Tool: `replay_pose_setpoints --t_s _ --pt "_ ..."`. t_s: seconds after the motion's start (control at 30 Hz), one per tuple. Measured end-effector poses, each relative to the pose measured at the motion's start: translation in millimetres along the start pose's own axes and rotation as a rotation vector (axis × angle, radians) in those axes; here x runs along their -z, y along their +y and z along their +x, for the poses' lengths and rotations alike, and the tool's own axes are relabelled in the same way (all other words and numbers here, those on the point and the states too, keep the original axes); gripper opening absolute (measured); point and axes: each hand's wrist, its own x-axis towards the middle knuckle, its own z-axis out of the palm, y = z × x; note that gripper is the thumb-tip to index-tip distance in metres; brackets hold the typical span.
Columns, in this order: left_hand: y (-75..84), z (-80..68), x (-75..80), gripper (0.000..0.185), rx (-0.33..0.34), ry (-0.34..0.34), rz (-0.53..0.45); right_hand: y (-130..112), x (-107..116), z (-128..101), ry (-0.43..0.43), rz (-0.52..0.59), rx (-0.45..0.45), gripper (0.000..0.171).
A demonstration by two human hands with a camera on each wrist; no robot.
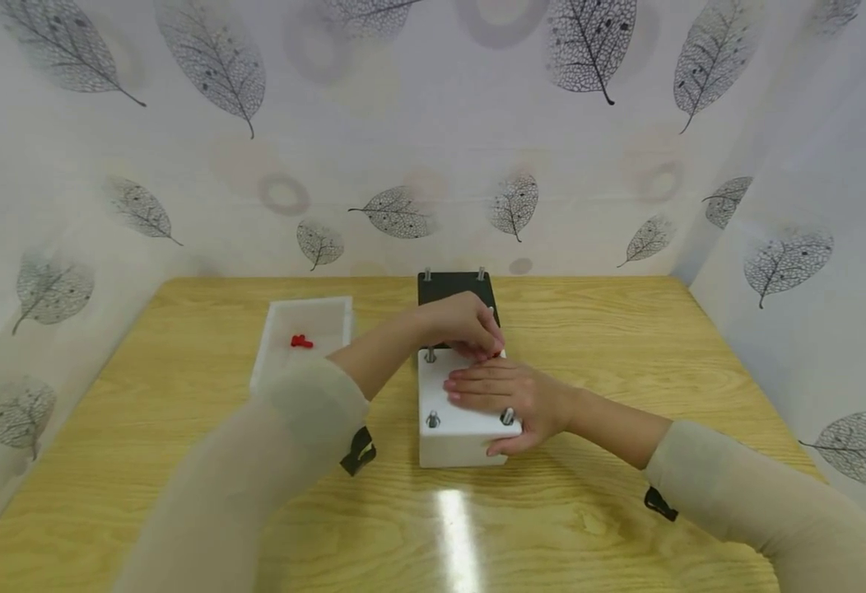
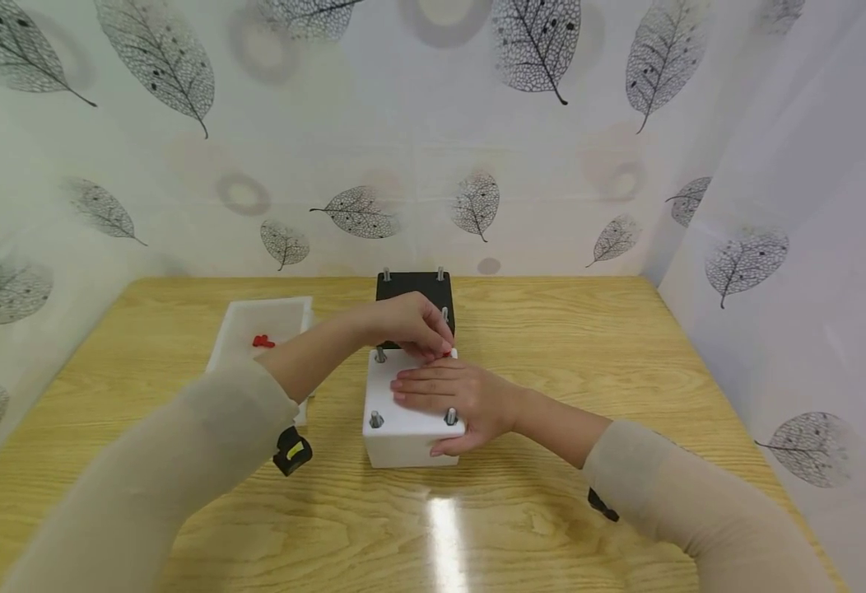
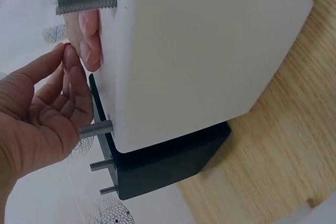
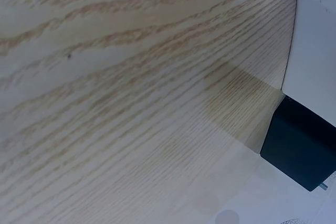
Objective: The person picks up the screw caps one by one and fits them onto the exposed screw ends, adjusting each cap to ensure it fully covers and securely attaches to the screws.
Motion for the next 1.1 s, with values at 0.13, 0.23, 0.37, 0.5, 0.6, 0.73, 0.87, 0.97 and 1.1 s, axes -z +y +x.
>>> replay_pose_setpoints --t_s 0.13,0.23,0.37,0.5,0.6,0.73,0.87,0.97,1.1 --pt "0.3 1.9 -1.0 0.012 -0.018 0.056 0.069 1 2 -1 -0.001 0.004 -0.006 0.066" --pt "-0.6 1.9 -0.2 0.015 -0.018 0.084 0.088 1 4 -2 0.0 0.0 -0.005 0.065" --pt "-1.9 0.3 3.4 0.016 -0.004 0.082 0.097 2 6 -2 -0.001 -0.005 0.0 0.065" --pt "-1.3 -3.0 9.7 0.019 0.017 0.069 0.083 2 7 -2 -0.003 -0.015 0.005 0.065" --pt "0.0 -9.7 15.5 0.024 0.03 0.056 0.073 2 6 -1 0.004 -0.022 0.005 0.064" --pt "-2.3 -24.0 26.2 0.029 0.063 0.012 0.078 1 0 1 0.0 -0.014 0.012 0.064" --pt "-8.6 -35.1 40.3 0.031 0.09 -0.007 0.067 0 -4 3 -0.002 -0.013 0.02 0.065" --pt "-14.0 -40.6 51.0 0.031 0.095 0.009 0.07 0 -4 2 0.003 -0.015 0.015 0.065" --pt "-21.0 -49.7 61.8 0.032 0.1 0.023 0.107 0 0 2 -0.004 -0.018 0.008 0.064"
